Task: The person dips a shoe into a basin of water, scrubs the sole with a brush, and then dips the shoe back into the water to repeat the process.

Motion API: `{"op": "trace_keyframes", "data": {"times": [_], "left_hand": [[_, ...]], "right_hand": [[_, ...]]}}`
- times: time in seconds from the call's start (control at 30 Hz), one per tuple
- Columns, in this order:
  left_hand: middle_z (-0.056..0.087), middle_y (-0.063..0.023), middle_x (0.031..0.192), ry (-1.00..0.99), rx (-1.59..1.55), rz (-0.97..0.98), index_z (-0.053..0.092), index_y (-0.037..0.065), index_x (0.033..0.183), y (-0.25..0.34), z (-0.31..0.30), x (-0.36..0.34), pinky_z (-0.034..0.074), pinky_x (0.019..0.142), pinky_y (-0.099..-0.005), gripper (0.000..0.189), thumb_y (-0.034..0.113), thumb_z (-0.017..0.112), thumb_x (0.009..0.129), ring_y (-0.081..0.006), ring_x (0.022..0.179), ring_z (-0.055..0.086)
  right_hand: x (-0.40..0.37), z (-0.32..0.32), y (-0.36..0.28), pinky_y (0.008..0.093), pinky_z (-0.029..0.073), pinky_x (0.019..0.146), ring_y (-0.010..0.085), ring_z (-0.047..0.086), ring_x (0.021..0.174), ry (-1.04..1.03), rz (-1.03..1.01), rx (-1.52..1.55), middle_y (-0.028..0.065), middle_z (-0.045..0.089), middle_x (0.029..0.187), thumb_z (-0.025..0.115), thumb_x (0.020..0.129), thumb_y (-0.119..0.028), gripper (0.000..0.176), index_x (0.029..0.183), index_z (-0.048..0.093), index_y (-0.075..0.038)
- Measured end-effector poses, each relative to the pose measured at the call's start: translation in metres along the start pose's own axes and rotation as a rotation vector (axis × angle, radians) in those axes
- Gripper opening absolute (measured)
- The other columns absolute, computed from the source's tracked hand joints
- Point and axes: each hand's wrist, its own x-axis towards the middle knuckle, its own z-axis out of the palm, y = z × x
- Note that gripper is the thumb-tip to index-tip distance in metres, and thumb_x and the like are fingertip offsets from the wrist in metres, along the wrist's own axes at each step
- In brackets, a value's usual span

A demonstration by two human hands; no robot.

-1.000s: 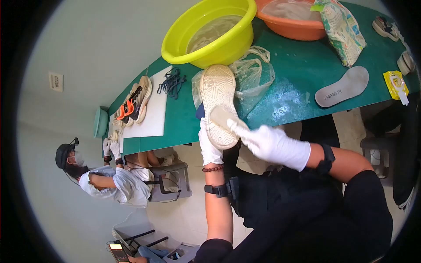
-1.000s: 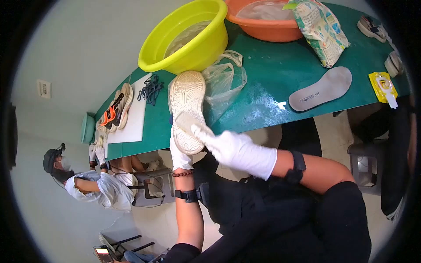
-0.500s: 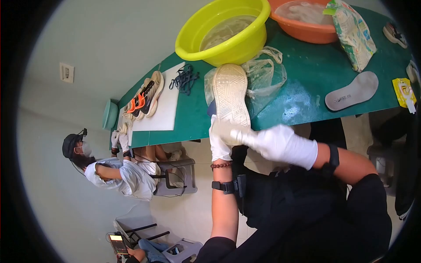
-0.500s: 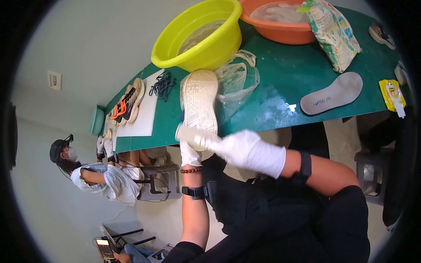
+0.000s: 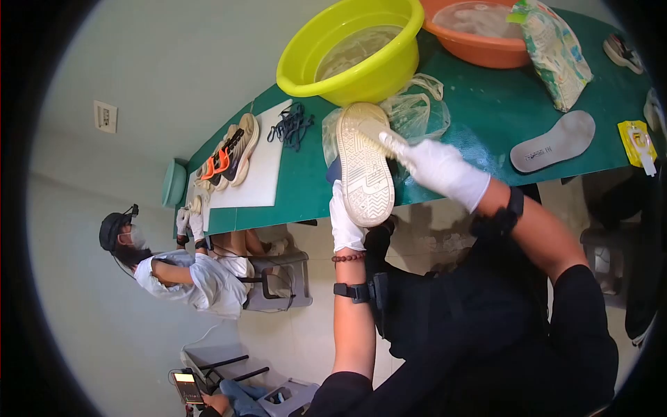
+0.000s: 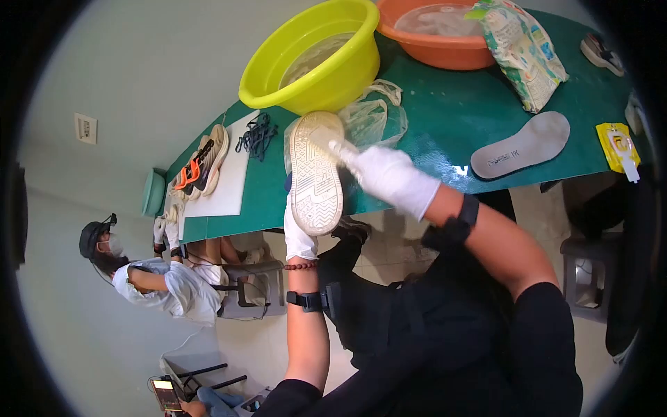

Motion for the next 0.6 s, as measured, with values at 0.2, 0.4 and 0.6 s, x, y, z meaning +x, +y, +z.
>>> {"op": "trace_keyframes", "data": {"times": [0.2, 0.4, 0.6], "left_hand": [[0.068, -0.0117, 0.111, -0.298, -0.197, -0.075, 0.058, 0.000, 0.122, -0.044, -0.088, 0.046, 0.058, 0.085, -0.0352, 0.045, 0.035, 0.035, 0.106, -0.0237, 0.095, 0.069], [0.069, -0.0114, 0.114, 0.006, 0.056, 0.039, 0.059, 0.000, 0.121, -0.003, -0.006, 0.004, 0.058, 0.082, -0.0331, 0.043, 0.036, 0.041, 0.105, -0.0203, 0.097, 0.070], [0.069, -0.0131, 0.114, -0.019, 0.055, 0.033, 0.058, 0.001, 0.126, -0.009, -0.017, 0.014, 0.058, 0.085, -0.0377, 0.050, 0.040, 0.036, 0.105, -0.0254, 0.097, 0.070]], "right_hand": [[-0.057, -0.011, -0.049, 0.0443, 0.052, 0.045, 0.0324, 0.063, 0.050, -0.046, -0.301, 0.122, 0.0147, 0.059, 0.061, 0.052, 0.088, -0.016, 0.074, 0.154, 0.026, -0.038], [-0.013, 0.018, 0.015, 0.0480, 0.052, 0.048, 0.0344, 0.062, 0.051, 0.021, -0.004, 0.018, 0.0156, 0.062, 0.064, 0.049, 0.093, -0.016, 0.071, 0.155, 0.020, -0.036], [-0.070, -0.008, -0.049, 0.0481, 0.056, 0.055, 0.0345, 0.066, 0.056, 0.081, -0.319, 0.136, 0.0169, 0.064, 0.066, 0.054, 0.086, -0.014, 0.078, 0.155, 0.025, -0.032]]}}
